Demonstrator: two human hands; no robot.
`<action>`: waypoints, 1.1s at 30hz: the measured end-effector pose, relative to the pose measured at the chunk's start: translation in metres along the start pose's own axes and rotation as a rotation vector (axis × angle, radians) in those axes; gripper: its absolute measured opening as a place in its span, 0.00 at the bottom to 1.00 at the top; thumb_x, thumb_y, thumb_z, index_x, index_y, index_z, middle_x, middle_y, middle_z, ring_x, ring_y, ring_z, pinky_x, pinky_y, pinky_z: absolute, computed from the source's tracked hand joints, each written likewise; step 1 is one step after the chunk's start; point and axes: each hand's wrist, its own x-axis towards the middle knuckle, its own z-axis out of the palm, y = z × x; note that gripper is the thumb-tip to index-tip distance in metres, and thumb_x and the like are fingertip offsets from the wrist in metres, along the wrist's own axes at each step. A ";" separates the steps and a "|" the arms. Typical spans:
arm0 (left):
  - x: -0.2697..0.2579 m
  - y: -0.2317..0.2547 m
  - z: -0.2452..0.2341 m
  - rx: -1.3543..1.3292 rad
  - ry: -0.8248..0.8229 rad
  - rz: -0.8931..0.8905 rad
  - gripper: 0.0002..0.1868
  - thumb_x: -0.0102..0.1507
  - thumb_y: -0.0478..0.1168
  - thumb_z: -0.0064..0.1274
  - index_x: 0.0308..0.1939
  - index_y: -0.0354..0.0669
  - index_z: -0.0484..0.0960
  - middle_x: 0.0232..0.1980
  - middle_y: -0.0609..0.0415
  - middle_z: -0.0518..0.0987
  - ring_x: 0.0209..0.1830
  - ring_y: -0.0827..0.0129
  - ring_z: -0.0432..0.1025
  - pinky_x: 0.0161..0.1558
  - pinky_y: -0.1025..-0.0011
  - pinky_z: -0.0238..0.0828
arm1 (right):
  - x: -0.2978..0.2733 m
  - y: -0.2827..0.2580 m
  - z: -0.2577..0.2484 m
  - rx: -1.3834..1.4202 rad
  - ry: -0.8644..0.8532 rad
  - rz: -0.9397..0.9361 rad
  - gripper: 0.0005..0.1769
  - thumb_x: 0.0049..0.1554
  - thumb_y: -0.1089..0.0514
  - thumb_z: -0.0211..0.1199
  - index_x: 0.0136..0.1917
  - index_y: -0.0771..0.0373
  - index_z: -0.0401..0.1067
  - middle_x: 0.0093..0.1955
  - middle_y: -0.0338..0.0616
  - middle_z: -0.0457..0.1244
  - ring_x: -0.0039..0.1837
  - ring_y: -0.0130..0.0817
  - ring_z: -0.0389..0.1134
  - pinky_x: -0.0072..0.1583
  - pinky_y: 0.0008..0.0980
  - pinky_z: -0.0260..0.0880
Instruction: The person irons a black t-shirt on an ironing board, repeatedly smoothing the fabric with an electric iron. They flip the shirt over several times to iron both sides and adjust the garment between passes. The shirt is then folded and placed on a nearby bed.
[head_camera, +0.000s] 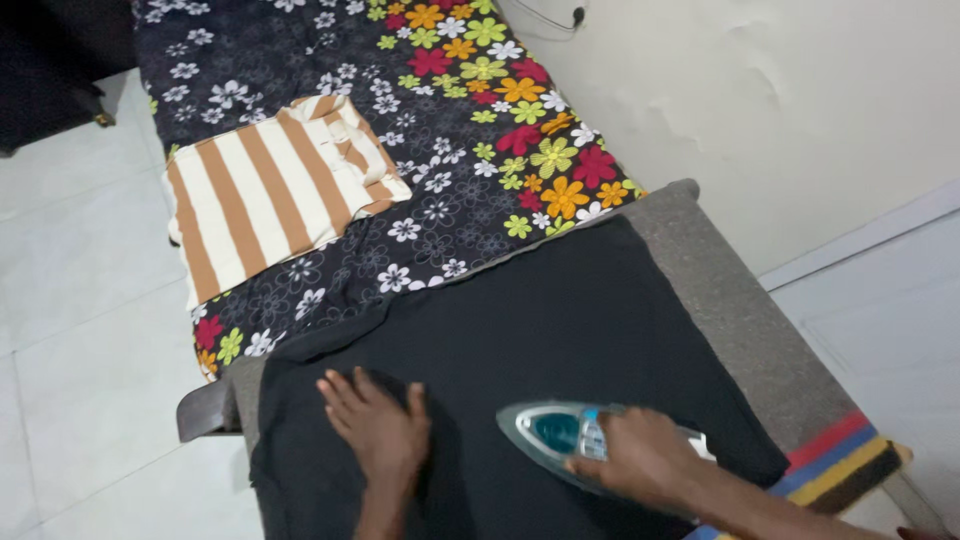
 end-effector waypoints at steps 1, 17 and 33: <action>-0.005 0.014 0.001 0.011 -0.153 -0.055 0.59 0.57 0.69 0.54 0.73 0.24 0.49 0.78 0.22 0.39 0.81 0.34 0.29 0.75 0.41 0.31 | 0.008 0.006 -0.006 0.001 0.024 0.061 0.39 0.53 0.27 0.63 0.52 0.68 0.76 0.39 0.56 0.70 0.41 0.44 0.77 0.47 0.44 0.80; 0.007 0.035 0.019 0.201 -0.759 -0.235 0.93 0.42 0.91 0.53 0.73 0.23 0.14 0.74 0.18 0.08 0.74 0.30 0.00 0.68 0.33 0.06 | 0.138 0.135 -0.124 0.190 0.494 0.204 0.37 0.49 0.28 0.66 0.38 0.67 0.83 0.38 0.60 0.71 0.39 0.48 0.74 0.47 0.46 0.72; 0.004 0.030 0.024 0.157 -0.673 -0.216 0.94 0.40 0.90 0.54 0.73 0.24 0.13 0.74 0.20 0.08 0.74 0.31 0.00 0.68 0.34 0.06 | 0.073 0.123 -0.040 0.407 0.376 0.323 0.37 0.47 0.25 0.64 0.34 0.64 0.82 0.31 0.52 0.70 0.36 0.45 0.76 0.46 0.44 0.76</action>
